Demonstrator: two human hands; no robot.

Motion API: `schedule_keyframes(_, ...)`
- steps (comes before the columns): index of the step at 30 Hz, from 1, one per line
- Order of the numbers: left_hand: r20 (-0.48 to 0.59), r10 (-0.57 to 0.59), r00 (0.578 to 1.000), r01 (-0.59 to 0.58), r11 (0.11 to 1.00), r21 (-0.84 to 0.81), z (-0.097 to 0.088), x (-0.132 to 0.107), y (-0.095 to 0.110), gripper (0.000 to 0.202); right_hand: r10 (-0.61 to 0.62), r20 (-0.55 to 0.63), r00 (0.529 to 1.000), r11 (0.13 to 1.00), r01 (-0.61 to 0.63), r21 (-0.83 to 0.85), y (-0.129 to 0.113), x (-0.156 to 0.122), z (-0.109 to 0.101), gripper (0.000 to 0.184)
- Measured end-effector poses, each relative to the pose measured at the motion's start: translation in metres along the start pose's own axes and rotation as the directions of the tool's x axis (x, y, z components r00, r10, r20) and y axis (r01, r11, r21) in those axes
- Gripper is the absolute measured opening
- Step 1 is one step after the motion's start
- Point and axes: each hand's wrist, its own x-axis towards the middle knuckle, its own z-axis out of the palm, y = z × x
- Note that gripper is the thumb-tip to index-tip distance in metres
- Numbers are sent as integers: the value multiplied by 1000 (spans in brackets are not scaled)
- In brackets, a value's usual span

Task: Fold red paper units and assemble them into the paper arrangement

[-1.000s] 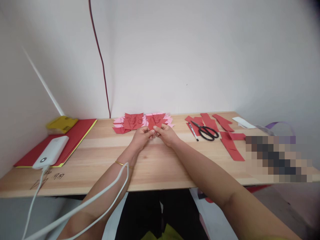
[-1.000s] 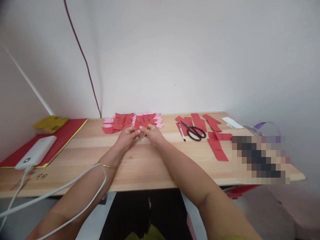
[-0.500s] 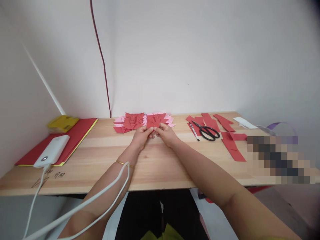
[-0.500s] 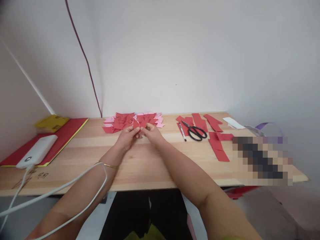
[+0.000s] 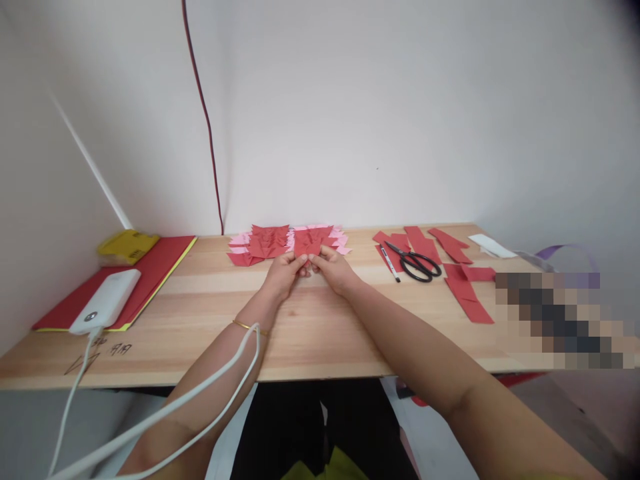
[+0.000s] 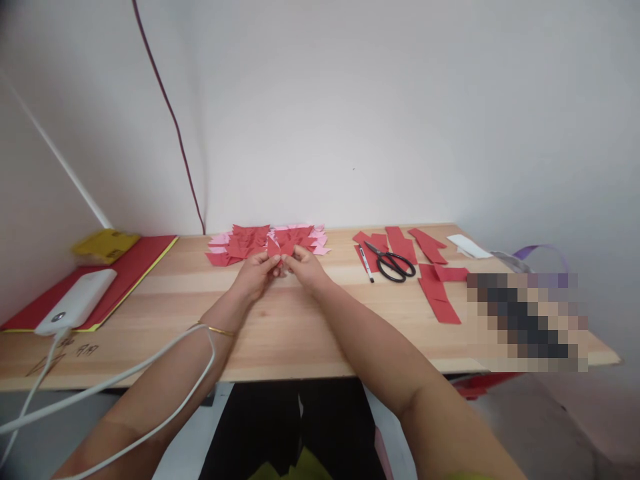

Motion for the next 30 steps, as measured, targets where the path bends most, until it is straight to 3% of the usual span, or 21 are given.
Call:
schedule_keyframes(7,30,124,992,-126,987,98,1,-3,12,23,-42,82,996,998,37,57,-3,0,-2,27)
schedule_keyframes(14,-73,66,995,-56,990,127,0,-3,9,28,55,-23,998,994,-53,97,4,1,-1,31)
schedule_keyframes(18,13,-53,998,55,994,-99,0,-3,9,29,100,-31,994,979,-93,182,1,0,1,33)
schedule_keyframes(22,106,-213,971,237,908,-346,-1,-4,13,25,153,59,986,929,-164,333,-5,-2,1,35)
schedule_keyframes(25,159,-230,960,277,866,-417,-3,-6,14,16,168,132,977,901,-206,380,-6,-3,1,32)
schedule_keyframes(30,230,-219,948,304,836,-457,-4,-6,13,11,194,144,970,904,-234,358,-6,-4,1,30)
